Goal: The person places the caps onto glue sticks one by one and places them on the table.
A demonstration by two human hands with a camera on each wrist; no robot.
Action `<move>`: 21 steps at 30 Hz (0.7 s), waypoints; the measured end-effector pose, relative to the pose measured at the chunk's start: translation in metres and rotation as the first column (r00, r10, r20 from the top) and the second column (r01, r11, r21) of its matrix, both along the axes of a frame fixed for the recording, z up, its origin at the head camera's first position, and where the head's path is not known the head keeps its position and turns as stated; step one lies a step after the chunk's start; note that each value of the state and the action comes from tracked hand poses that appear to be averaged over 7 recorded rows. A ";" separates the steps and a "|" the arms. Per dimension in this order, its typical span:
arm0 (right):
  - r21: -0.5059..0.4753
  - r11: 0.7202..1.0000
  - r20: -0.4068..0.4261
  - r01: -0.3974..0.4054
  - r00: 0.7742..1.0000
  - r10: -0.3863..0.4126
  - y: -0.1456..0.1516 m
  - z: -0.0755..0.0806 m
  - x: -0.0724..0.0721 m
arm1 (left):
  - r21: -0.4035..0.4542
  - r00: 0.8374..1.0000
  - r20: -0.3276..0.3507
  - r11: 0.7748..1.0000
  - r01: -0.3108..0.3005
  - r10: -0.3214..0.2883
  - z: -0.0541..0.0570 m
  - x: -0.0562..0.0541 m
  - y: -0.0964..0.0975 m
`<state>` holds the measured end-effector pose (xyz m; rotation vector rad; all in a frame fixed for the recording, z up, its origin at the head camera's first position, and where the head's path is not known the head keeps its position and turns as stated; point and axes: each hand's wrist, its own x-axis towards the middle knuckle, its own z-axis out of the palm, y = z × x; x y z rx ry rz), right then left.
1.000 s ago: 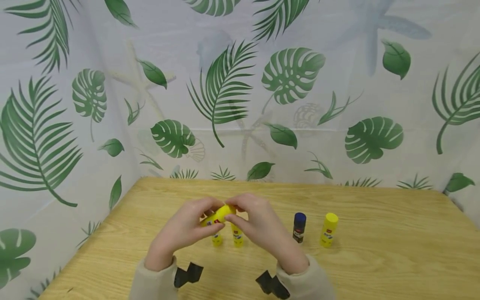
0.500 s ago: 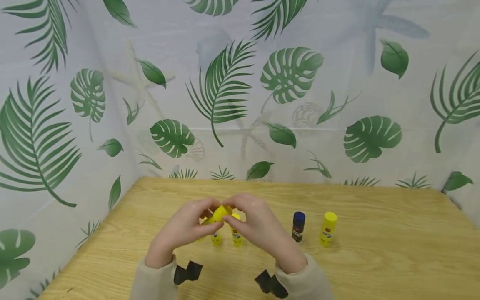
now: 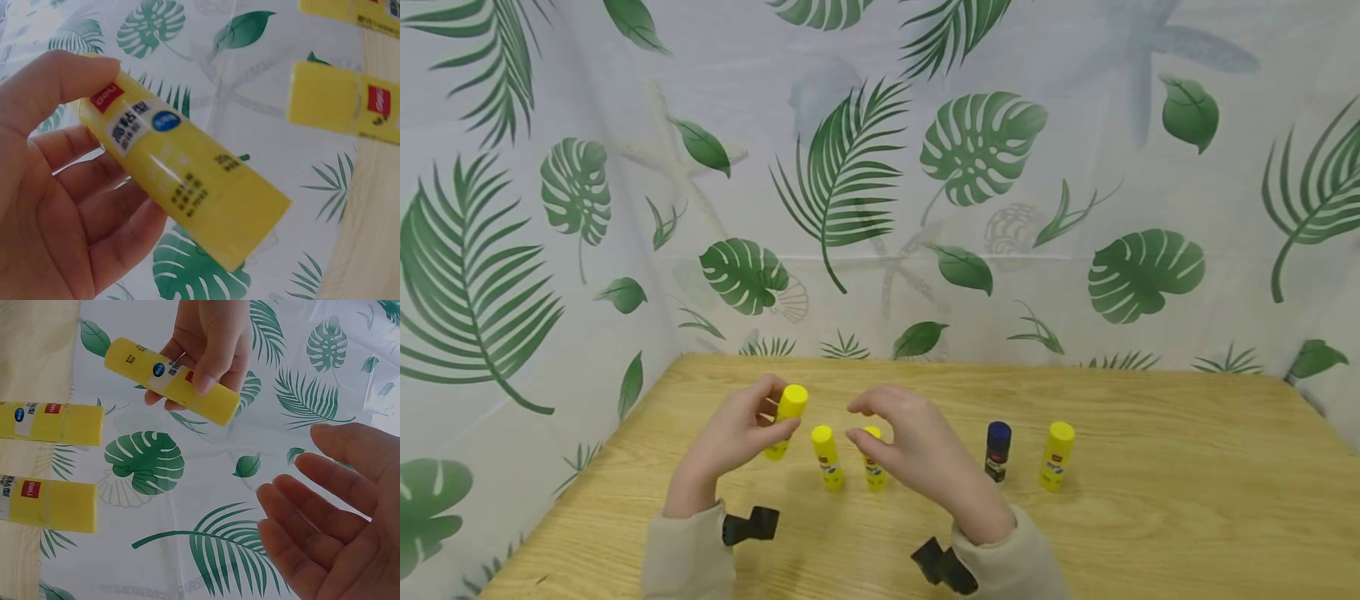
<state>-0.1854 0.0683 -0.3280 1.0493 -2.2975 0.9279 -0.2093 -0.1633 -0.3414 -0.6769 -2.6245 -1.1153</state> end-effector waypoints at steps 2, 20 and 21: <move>0.001 1.000 0.000 0.000 1.000 0.000 0.000 0.000 0.000 | 0.004 1.000 0.026 1.000 -0.014 0.014 -0.002 -0.003 -0.003; 0.012 1.000 0.000 -0.001 1.000 0.001 0.000 0.000 0.001 | -0.103 0.973 0.189 0.988 -0.111 0.129 -0.030 -0.022 -0.023; 0.011 1.000 0.002 -0.001 1.000 0.001 0.000 0.000 0.001 | -0.110 0.971 0.198 0.988 -0.111 0.131 -0.030 -0.022 -0.024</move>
